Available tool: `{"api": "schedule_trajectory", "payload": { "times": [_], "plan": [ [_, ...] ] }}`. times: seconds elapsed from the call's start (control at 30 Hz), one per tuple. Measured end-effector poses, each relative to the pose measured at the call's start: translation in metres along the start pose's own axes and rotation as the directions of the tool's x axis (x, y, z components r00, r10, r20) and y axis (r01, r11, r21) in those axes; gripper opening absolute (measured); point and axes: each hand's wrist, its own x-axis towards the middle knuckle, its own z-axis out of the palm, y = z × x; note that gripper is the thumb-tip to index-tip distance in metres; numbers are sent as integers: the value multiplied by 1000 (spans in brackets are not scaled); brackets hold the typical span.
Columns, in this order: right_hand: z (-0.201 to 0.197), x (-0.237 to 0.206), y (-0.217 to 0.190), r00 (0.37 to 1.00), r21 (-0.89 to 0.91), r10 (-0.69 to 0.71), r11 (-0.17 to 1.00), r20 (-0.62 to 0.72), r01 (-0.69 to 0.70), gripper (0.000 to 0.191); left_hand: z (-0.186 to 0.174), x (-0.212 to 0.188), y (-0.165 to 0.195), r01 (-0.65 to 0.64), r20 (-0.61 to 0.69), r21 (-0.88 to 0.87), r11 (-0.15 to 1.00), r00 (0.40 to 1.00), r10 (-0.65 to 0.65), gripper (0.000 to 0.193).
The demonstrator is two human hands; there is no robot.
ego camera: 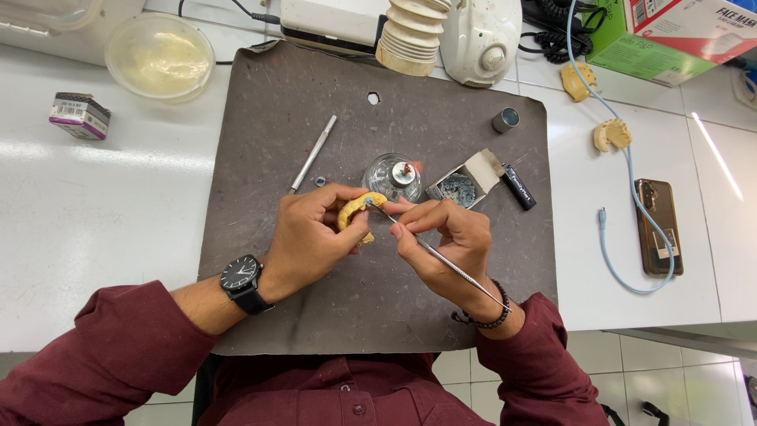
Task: The person holds a partial denture framework in one hand and a heated wax spatula in the other, repeatedly dipping the tool into a small box of blue wax and melting it over an alcohol burner. They apply and shape wax along the metal framework, rotating the denture to reach different areas.
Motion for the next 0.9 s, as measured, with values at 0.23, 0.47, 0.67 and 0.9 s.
{"api": "schedule_trajectory", "payload": {
  "times": [0.23, 0.47, 0.67, 0.9],
  "plan": [
    [2, -1, 0, 1000, -7, 9, 1000, -7, -9, 17, 0, -1, -3, -61, 3, 56, 997, 998, 61, 24],
    [3, 0, 0, 1000, -18, 4, 1000, -4, -4, 18, 0, -1, -4, -84, 0, 70, 994, 996, 84, 25],
    [3, 0, -1, 1000, -20, -3, 1000, -8, 3, 18, -1, -1, -4, -78, 0, 76, 994, 997, 78, 26],
    [3, -1, -2, 1000, -11, 3, 1000, -14, -3, 17, -1, -1, -5, -100, 3, 97, 990, 995, 100, 26]
  ]
}}
